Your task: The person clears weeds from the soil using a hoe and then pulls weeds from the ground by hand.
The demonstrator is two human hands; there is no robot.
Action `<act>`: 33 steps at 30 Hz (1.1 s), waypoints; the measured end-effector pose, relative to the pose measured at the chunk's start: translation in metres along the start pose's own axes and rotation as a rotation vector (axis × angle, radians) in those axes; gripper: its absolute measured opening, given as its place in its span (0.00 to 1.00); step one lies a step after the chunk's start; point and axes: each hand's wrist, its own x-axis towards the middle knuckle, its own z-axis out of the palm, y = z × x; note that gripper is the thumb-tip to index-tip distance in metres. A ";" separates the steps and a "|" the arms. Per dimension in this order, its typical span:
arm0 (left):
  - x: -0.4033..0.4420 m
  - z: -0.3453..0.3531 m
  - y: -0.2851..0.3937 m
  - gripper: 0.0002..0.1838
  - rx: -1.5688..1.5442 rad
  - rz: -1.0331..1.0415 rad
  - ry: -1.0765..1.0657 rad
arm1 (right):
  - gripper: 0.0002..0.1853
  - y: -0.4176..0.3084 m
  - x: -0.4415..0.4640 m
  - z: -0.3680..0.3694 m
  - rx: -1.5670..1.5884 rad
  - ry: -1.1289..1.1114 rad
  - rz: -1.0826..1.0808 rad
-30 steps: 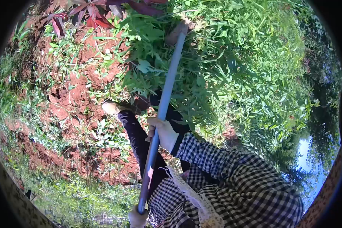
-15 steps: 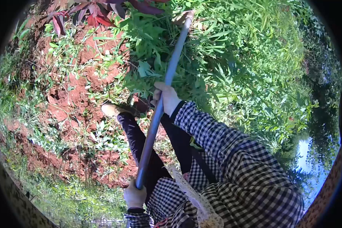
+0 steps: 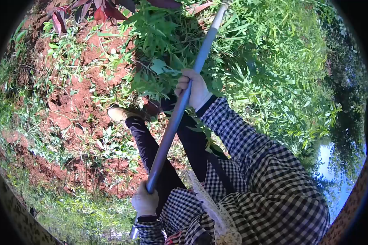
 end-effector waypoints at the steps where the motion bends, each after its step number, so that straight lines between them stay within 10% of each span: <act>1: -0.008 -0.001 -0.008 0.12 0.034 -0.043 -0.029 | 0.14 0.012 0.004 0.004 -0.006 0.034 -0.003; 5: -0.111 0.025 -0.104 0.08 -0.066 -0.143 -0.004 | 0.08 0.130 -0.053 0.010 -0.132 0.178 0.329; 10: -0.254 0.040 -0.179 0.30 0.046 -0.511 -0.360 | 0.04 0.215 -0.143 0.005 -0.209 0.179 0.752; 15: -0.200 0.015 -0.167 0.41 0.046 -0.443 -0.411 | 0.08 0.203 -0.137 -0.030 0.050 0.029 0.591; 16: -0.172 0.023 -0.164 0.13 0.031 -0.128 -0.047 | 0.10 0.198 -0.122 -0.037 0.101 0.022 0.513; 26: 0.001 0.028 -0.010 0.14 -0.044 0.100 0.076 | 0.16 -0.024 -0.021 -0.008 -0.070 0.025 -0.058; 33: -0.140 0.031 -0.136 0.13 -0.165 -0.276 -0.130 | 0.08 0.165 -0.087 0.005 -0.231 0.276 0.420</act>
